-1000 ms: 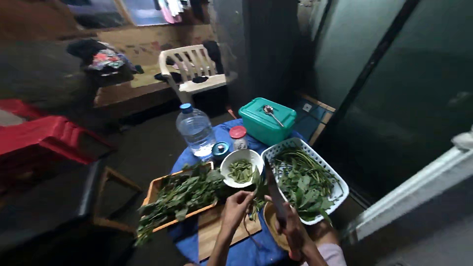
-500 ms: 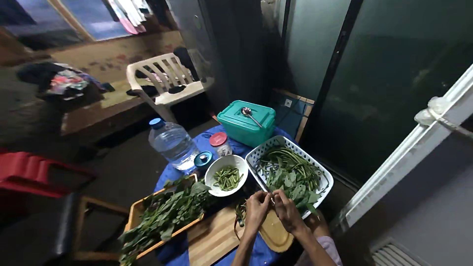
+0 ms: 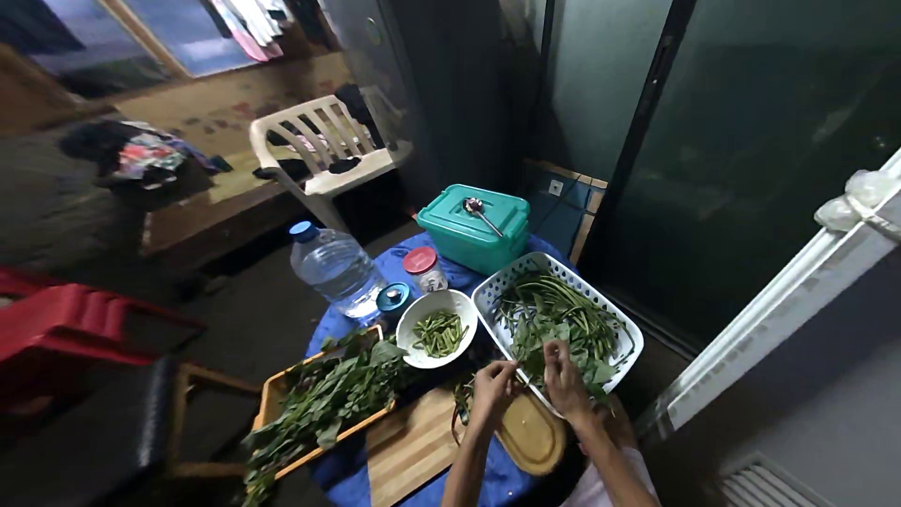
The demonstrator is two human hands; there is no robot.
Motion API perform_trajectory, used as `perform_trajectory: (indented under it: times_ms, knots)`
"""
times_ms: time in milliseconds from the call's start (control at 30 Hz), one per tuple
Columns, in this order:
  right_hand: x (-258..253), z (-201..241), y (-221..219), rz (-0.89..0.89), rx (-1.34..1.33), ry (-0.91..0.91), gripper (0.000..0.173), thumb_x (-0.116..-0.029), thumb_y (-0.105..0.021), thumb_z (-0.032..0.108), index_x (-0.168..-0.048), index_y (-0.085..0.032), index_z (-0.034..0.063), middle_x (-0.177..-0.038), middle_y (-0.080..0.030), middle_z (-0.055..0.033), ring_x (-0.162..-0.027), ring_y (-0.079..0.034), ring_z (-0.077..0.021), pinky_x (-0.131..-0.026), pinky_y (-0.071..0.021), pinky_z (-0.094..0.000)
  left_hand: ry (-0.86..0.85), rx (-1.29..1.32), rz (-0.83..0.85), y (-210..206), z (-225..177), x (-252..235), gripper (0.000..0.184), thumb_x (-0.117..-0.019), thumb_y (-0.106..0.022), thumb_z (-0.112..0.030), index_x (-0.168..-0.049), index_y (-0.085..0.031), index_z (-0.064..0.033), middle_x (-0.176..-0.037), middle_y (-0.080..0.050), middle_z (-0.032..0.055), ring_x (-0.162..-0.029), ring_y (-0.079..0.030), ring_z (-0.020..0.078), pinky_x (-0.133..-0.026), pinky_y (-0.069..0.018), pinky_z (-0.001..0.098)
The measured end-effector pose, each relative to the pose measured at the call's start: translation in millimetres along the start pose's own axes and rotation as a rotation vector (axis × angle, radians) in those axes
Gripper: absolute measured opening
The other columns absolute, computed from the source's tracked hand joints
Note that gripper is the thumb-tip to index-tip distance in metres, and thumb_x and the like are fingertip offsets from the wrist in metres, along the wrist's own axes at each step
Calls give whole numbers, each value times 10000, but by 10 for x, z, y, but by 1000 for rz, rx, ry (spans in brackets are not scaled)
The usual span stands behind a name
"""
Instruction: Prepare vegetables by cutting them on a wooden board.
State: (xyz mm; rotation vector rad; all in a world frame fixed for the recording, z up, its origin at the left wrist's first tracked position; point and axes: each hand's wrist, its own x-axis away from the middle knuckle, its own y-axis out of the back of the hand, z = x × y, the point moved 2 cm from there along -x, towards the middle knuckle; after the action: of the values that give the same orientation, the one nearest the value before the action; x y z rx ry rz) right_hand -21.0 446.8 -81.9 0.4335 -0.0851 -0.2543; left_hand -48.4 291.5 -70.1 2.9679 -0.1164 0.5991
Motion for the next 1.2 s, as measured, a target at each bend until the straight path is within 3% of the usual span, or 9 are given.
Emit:
perform_trajectory:
  times_ms: [100, 267, 500, 600, 800, 933, 1067, 1133, 1200]
  knots:
    - [-83, -143, 58, 45, -51, -82, 560, -1117, -284, 395, -1591, -334, 101, -843, -670, -161, -665, -638, -288, -712, -557, -511, 117, 138, 1, 75, 4, 31, 177, -1041, -583, -116, -1023, -695, 20, -738, -625, 21, -564, -541, 64, -549, -479, 216]
    - [101, -98, 1, 217, -558, -49, 695, -1074, -154, 486, -1482, -458, 13, -601, -543, 39, -458, -491, -85, -476, -494, -290, 180, 180, 12, 57, 20, 36, 204, -1056, -557, -147, -1027, -686, 9, -772, -630, 24, -578, -549, 60, -544, -473, 204]
    - [183, 12, -182, 297, -459, 18, 710, -1076, -190, 485, -1418, -517, -45, -605, -544, 34, -464, -477, -73, -512, -497, -290, 223, 339, 43, -11, -96, 181, 196, -1062, -525, -120, -1000, -666, 1, -728, -620, 10, -531, -528, 40, -504, -455, 176]
    - [152, -55, -206, 268, -395, 50, 747, -1052, -184, 575, -1248, -605, -10, -622, -543, 41, -474, -483, -56, -504, -493, -274, 229, 309, 103, 41, -76, 233, 193, -1065, -518, -117, -1005, -664, -6, -747, -620, 5, -528, -508, 31, -506, -447, 173]
    - [120, -40, -285, 172, -174, 71, 711, -1078, -174, 487, -948, -653, -21, -617, -543, -10, -528, -525, -106, -560, -509, -329, 188, 363, 184, 42, 65, 271, 169, -1061, -517, -98, -1037, -655, -5, -767, -617, -5, -538, -498, 30, -525, -452, 179]
    - [29, -66, -291, 11, 39, 196, 574, -1088, -287, 355, -1064, -664, -78, -713, -618, -160, -614, -612, -280, -611, -533, -508, -10, 88, 94, 153, 100, 200, 147, -1025, -603, -116, -1013, -684, 6, -785, -644, 16, -610, -583, 67, -604, -526, 233]
    - [-125, 35, -126, -90, 69, 99, 507, -1102, -360, 288, -1258, -617, -120, -974, -679, -313, -852, -674, -438, -802, -526, -631, -216, -411, -93, 481, 91, -64, 304, -1047, -560, -246, -1127, -741, -14, -1022, -740, 149, -953, -711, 241, -915, -555, 441]
    - [-238, 19, -60, -63, 113, 45, 553, -1108, -333, 351, -1340, -579, -87, -949, -675, -303, -812, -670, -436, -769, -524, -640, -193, -555, -136, 681, 104, -233, 386, -1085, -480, -311, -1162, -741, -37, -1080, -736, 180, -1052, -702, 321, -964, -527, 535]
    - [-334, 45, -20, 50, 159, -76, 621, -1114, -268, 452, -1447, -484, -25, -817, -653, -216, -670, -644, -341, -662, -546, -557, -141, -589, -179, 910, 104, -329, 408, -1094, -456, -338, -1151, -723, -34, -1075, -724, 199, -1058, -691, 355, -948, -517, 571]
